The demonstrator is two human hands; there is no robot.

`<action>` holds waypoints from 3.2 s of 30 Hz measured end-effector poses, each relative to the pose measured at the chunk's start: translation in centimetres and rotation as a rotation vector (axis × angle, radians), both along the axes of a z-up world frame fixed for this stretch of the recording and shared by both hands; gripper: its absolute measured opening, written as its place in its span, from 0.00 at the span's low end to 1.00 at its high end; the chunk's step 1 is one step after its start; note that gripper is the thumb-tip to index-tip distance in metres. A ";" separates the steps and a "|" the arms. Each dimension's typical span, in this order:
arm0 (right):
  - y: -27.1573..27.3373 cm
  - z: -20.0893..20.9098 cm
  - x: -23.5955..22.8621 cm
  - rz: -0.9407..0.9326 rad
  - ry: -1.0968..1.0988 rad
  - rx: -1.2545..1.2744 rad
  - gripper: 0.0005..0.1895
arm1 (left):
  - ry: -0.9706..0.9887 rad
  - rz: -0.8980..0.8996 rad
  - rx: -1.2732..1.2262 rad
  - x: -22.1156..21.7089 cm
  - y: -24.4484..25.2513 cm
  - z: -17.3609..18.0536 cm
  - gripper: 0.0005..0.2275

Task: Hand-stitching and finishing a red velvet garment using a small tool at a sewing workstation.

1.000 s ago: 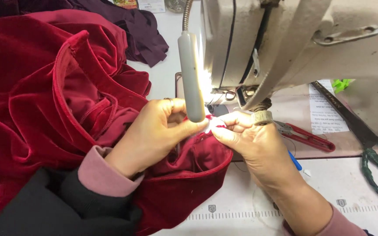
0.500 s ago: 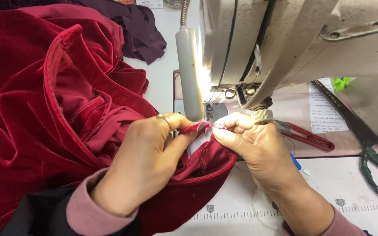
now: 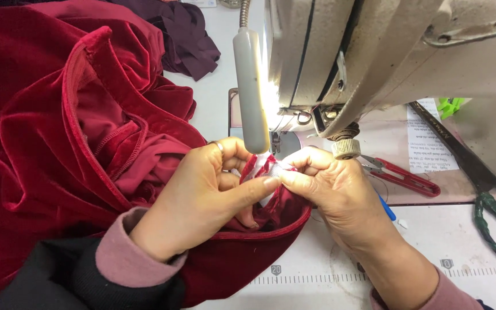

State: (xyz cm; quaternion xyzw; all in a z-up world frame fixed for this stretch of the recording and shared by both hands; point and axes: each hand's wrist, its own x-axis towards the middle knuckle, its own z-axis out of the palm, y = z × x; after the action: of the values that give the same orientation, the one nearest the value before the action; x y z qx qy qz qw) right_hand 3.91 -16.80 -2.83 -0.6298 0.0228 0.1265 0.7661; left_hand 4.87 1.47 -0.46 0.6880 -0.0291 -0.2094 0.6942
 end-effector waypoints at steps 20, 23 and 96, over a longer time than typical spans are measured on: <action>-0.8 -0.8 -0.2 0.131 -0.145 -0.095 0.04 | 0.004 -0.184 -0.110 1.0 1.0 -0.8 0.08; -0.8 -0.5 -0.4 0.127 -0.184 -0.132 0.04 | 0.009 -0.203 -0.094 1.0 1.2 -0.7 0.08; -0.8 -0.6 -0.6 0.079 -0.083 0.114 0.06 | -0.867 0.038 0.284 -1.4 0.0 1.2 0.07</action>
State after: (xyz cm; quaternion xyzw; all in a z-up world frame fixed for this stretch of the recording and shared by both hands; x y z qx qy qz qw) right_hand 3.28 -17.63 -3.41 -0.5902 -0.0410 0.1316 0.7954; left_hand 3.42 1.47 0.73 0.8009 -0.2753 0.1086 0.5206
